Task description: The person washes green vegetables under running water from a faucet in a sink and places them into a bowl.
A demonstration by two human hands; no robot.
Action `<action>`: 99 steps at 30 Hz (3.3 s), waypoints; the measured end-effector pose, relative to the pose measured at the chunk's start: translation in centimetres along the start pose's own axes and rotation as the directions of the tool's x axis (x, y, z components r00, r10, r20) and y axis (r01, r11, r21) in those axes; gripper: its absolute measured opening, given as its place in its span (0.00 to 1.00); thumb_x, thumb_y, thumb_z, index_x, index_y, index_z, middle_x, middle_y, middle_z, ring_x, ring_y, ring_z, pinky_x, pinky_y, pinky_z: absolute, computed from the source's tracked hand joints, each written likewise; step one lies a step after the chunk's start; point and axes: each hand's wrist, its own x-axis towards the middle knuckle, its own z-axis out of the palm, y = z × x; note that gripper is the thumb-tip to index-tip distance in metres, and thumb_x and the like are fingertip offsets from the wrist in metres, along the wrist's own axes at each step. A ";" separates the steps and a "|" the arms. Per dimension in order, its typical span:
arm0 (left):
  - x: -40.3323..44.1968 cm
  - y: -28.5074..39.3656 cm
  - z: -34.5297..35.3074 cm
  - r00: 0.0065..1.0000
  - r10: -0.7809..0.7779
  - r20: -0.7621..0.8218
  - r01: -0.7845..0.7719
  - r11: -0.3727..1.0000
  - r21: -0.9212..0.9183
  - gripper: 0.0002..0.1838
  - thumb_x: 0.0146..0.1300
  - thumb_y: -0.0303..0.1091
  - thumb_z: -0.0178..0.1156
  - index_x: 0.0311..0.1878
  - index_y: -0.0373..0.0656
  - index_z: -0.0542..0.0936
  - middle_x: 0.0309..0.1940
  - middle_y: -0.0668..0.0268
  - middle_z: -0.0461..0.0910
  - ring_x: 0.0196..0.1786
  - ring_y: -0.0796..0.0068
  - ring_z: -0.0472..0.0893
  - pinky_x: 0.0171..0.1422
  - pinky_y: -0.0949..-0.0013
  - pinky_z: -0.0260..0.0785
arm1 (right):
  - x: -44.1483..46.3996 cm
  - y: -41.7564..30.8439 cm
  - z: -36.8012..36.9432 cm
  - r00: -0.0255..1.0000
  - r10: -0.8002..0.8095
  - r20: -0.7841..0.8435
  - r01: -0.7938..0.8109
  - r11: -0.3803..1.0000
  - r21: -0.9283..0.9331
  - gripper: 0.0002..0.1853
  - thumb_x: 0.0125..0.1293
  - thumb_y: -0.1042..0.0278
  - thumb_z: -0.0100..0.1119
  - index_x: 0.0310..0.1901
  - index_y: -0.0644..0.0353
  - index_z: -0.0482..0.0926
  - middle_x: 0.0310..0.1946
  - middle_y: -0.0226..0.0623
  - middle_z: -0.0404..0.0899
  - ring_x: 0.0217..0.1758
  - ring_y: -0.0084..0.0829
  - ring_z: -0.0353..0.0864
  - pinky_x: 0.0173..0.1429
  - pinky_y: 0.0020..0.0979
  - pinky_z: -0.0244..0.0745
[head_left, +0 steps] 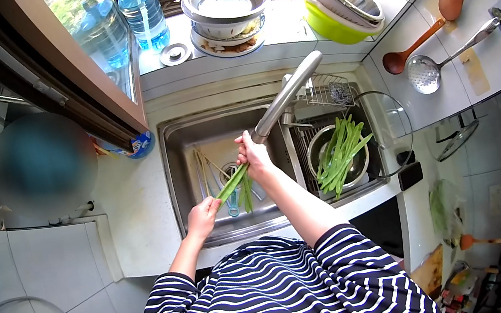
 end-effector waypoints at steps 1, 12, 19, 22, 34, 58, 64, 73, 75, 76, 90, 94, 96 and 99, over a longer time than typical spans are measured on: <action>0.2 -0.1 0.4 1.000 0.026 0.012 -0.026 1.000 0.000 0.17 0.60 0.49 0.52 0.32 0.43 0.75 0.25 0.58 0.75 0.29 0.61 0.76 0.32 0.64 0.64 | -0.4 -0.3 0.1 1.000 -0.005 0.010 0.005 1.000 0.002 0.13 0.65 0.54 0.48 0.34 0.57 0.68 0.13 0.22 0.53 0.14 0.19 0.53 0.24 0.25 0.59; 5.3 3.8 6.2 0.980 0.193 -0.049 -0.199 0.952 -0.232 0.09 0.61 0.30 0.50 0.44 0.40 0.72 0.33 0.62 0.77 0.38 0.75 0.76 0.45 0.72 0.65 | -5.1 -4.1 -3.1 0.975 -0.175 0.138 0.197 0.966 -0.170 0.16 0.57 0.72 0.55 0.47 0.52 0.67 0.35 0.25 0.71 0.42 0.21 0.70 0.49 0.29 0.63; 5.3 4.3 8.5 0.926 0.350 -0.143 -0.369 0.920 -0.131 0.09 0.60 0.28 0.51 0.43 0.38 0.73 0.34 0.59 0.76 0.38 0.70 0.76 0.45 0.71 0.65 | -7.5 -4.5 -7.1 0.893 -0.361 0.270 0.451 0.726 -0.520 0.14 0.59 0.71 0.57 0.46 0.59 0.68 0.38 0.30 0.72 0.42 0.20 0.70 0.48 0.23 0.66; 5.2 3.4 10.2 0.952 0.304 -0.030 -0.305 0.949 -0.081 0.10 0.56 0.29 0.55 0.41 0.38 0.75 0.34 0.57 0.76 0.40 0.64 0.76 0.46 0.68 0.66 | -7.6 -5.0 -9.7 0.958 -0.189 0.214 0.286 0.654 -0.700 0.16 0.58 0.70 0.57 0.47 0.60 0.68 0.35 0.30 0.71 0.39 0.21 0.71 0.43 0.22 0.68; 5.6 16.8 19.8 0.876 0.396 0.275 -0.348 0.914 -0.208 0.22 0.56 0.29 0.56 0.55 0.44 0.66 0.37 0.59 0.77 0.37 0.70 0.76 0.45 0.69 0.68 | -10.5 -12.8 -19.6 0.855 -0.458 -0.243 0.309 0.826 -0.471 0.20 0.57 0.71 0.57 0.50 0.62 0.64 0.32 0.32 0.75 0.27 0.18 0.71 0.31 0.19 0.66; 7.6 21.5 27.8 0.909 0.415 -0.040 -0.415 0.892 -0.179 0.18 0.54 0.22 0.50 0.51 0.38 0.71 0.39 0.58 0.72 0.39 0.67 0.74 0.44 0.71 0.68 | -10.2 -11.5 -24.7 0.882 -0.437 -0.174 0.382 0.882 -0.277 0.18 0.60 0.79 0.45 0.53 0.63 0.68 0.49 0.32 0.70 0.49 0.21 0.70 0.51 0.23 0.67; 8.4 14.5 23.5 0.977 0.177 -0.117 -0.212 0.831 -0.514 0.16 0.58 0.22 0.47 0.50 0.37 0.73 0.41 0.62 0.73 0.43 0.71 0.74 0.48 0.72 0.66 | -8.1 -8.2 -19.4 0.983 -0.183 -0.031 0.179 0.979 -0.093 0.25 0.69 0.50 0.35 0.59 0.61 0.62 0.55 0.36 0.66 0.57 0.27 0.66 0.58 0.30 0.62; 9.4 4.1 16.6 0.939 -0.329 0.098 0.265 0.513 -0.817 0.16 0.61 0.31 0.46 0.52 0.44 0.72 0.40 0.73 0.75 0.41 0.85 0.73 0.41 0.81 0.62 | -2.3 0.2 -14.4 0.995 0.098 0.012 -0.095 0.985 -0.143 0.26 0.69 0.48 0.35 0.61 0.56 0.58 0.57 0.35 0.65 0.58 0.27 0.64 0.59 0.30 0.59; 10.3 0.3 16.7 0.903 -0.425 0.057 0.306 0.545 -0.780 0.15 0.61 0.31 0.46 0.51 0.44 0.73 0.39 0.73 0.75 0.40 0.86 0.73 0.40 0.81 0.61 | -0.8 2.6 -14.0 0.987 0.157 -0.040 -0.162 0.972 -0.168 0.23 0.68 0.53 0.41 0.60 0.55 0.60 0.56 0.32 0.66 0.57 0.26 0.65 0.57 0.30 0.61; 11.1 -1.8 17.2 0.880 -0.472 0.051 0.337 0.547 -0.766 0.15 0.60 0.30 0.47 0.51 0.43 0.73 0.40 0.72 0.76 0.40 0.84 0.73 0.41 0.80 0.62 | 0.4 4.1 -14.2 0.981 0.171 -0.087 -0.186 0.962 -0.201 0.22 0.66 0.54 0.43 0.58 0.54 0.62 0.53 0.31 0.68 0.54 0.25 0.66 0.54 0.29 0.62; 15.4 -12.0 23.0 0.831 -0.541 -0.127 0.523 0.839 -0.151 0.20 0.54 0.41 0.54 0.51 0.45 0.72 0.48 0.54 0.74 0.53 0.55 0.72 0.55 0.58 0.63 | 7.6 17.1 -19.6 0.826 0.487 -0.284 -0.563 0.741 -0.365 0.16 0.63 0.67 0.45 0.53 0.53 0.65 0.44 0.29 0.73 0.47 0.24 0.71 0.49 0.29 0.66; 15.8 -10.4 22.8 0.810 -0.573 -0.125 0.573 0.818 -0.039 0.21 0.51 0.41 0.58 0.48 0.42 0.73 0.44 0.54 0.75 0.50 0.54 0.72 0.53 0.59 0.64 | 10.4 23.3 -26.9 0.905 0.421 0.053 -0.271 0.669 -0.692 0.14 0.63 0.68 0.44 0.50 0.52 0.69 0.40 0.28 0.75 0.42 0.23 0.73 0.47 0.28 0.68; 15.5 -9.7 22.3 0.802 -0.591 -0.087 0.592 0.806 -0.012 0.21 0.52 0.43 0.58 0.47 0.42 0.74 0.45 0.52 0.74 0.52 0.54 0.71 0.56 0.59 0.62 | 10.1 22.8 -27.0 0.886 0.462 0.041 -0.266 0.579 -0.770 0.13 0.63 0.68 0.44 0.50 0.52 0.69 0.40 0.28 0.76 0.41 0.23 0.74 0.46 0.28 0.68; 14.9 -10.2 22.4 0.852 -0.521 -0.054 0.520 0.854 -0.033 0.19 0.55 0.41 0.55 0.47 0.40 0.73 0.44 0.49 0.74 0.51 0.52 0.71 0.55 0.58 0.63 | 6.5 18.3 -21.3 0.835 0.497 -0.237 -0.548 0.708 -0.445 0.12 0.63 0.68 0.44 0.48 0.52 0.71 0.39 0.26 0.76 0.41 0.21 0.74 0.44 0.26 0.67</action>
